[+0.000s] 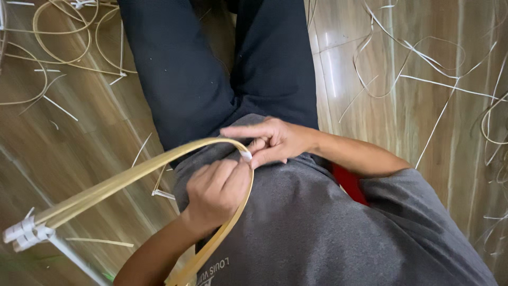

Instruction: The person sits on the floor and assembles a bamboo frame by bundling thin bamboo strips together. They use white plastic zip ties to secure the strips, wrapping the ties around the bundle and tightening them by hand. The person uses scissors to cut the excess length of the zip ties after securing them.

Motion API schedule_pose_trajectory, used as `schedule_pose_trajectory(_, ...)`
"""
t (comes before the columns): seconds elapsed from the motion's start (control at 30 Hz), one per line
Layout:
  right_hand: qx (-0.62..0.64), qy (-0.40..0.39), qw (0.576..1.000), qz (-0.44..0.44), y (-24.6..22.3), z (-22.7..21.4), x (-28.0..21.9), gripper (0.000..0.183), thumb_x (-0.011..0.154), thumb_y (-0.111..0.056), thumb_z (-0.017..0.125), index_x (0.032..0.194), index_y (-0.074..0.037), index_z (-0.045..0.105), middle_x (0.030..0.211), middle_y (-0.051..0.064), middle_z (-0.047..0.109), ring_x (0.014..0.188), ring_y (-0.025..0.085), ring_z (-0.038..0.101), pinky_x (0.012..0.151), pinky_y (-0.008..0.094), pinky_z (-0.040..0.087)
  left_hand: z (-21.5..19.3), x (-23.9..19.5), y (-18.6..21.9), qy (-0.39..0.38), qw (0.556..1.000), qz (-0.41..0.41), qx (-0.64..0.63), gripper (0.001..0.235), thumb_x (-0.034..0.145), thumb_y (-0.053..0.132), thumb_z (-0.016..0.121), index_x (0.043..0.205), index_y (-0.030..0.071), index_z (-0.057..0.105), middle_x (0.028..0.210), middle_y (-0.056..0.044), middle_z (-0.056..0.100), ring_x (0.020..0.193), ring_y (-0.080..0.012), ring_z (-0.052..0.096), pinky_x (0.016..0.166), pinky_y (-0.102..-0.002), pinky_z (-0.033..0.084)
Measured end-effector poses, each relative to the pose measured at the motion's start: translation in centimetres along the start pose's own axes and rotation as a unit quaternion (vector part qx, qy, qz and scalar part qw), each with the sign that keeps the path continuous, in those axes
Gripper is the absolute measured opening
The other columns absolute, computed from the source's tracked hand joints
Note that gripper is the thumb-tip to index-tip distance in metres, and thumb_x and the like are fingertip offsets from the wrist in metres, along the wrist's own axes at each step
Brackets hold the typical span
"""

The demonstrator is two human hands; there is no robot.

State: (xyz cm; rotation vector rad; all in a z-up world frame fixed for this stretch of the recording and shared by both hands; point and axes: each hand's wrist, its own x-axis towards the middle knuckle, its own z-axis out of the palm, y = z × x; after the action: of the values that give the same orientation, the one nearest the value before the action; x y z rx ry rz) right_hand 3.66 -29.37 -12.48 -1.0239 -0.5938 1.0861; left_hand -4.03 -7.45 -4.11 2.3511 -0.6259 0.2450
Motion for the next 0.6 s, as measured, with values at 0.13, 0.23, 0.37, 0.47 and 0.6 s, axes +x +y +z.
schedule_pose_trajectory(0.13,0.019,0.003,1.0,0.019,-0.4,0.1,-0.1,0.078,0.1,-0.004,0.073,0.164,-0.003,0.029,0.108,0.009,0.079,0.076,0.003,0.07,0.048,0.018,0.045,-0.7,-0.2,0.2,0.024,0.999,-0.017,-0.032,0.013,0.091,0.011,0.072,0.101,0.003,0.071,0.083,-0.002,0.056,0.067,-0.0156,0.059,0.057,-0.03,0.043)
schedule_pose_trajectory(0.23,0.039,-0.003,0.999,0.027,-0.5,0.2,0.1,0.078,0.099,-0.003,0.071,0.163,-0.003,0.026,0.115,0.01,0.079,0.081,0.006,0.074,0.047,0.017,0.045,-1.4,-0.7,0.1,-0.017,0.999,-0.001,-0.047,0.009,0.089,0.01,0.073,0.09,0.007,0.065,0.082,-0.002,0.054,0.069,-0.0161,0.059,0.059,-0.03,0.044)
schedule_pose_trajectory(0.37,0.033,0.004,0.999,0.036,-0.3,0.2,0.0,0.08,0.101,-0.002,0.073,0.168,-0.004,0.029,0.099,0.007,0.079,0.066,-0.003,0.06,0.049,0.016,0.043,-0.5,-0.2,-0.2,-0.028,0.999,0.018,0.004,0.01,0.087,0.01,0.076,0.094,0.005,0.072,0.078,-0.002,0.052,0.065,-0.0166,0.056,0.056,-0.032,0.042)
schedule_pose_trajectory(0.47,0.014,0.003,1.0,0.007,-0.5,0.2,-0.1,0.078,0.1,-0.002,0.072,0.164,-0.004,0.028,0.115,0.01,0.079,0.079,0.003,0.071,0.051,0.018,0.048,-0.5,-0.2,-0.3,-0.006,1.0,0.018,-0.01,0.008,0.087,0.011,0.075,0.089,0.008,0.067,0.08,-0.002,0.052,0.067,-0.0185,0.056,0.059,-0.034,0.043)
schedule_pose_trajectory(0.6,0.025,-0.011,1.0,0.003,-0.6,-0.2,-0.1,0.079,0.101,-0.002,0.071,0.166,-0.005,0.025,0.112,0.009,0.08,0.073,0.001,0.067,0.051,0.017,0.046,-0.4,0.2,-0.1,-0.015,1.0,0.013,-0.01,0.011,0.089,0.011,0.075,0.097,0.005,0.068,0.079,-0.003,0.052,0.066,-0.0194,0.055,0.058,-0.034,0.042)
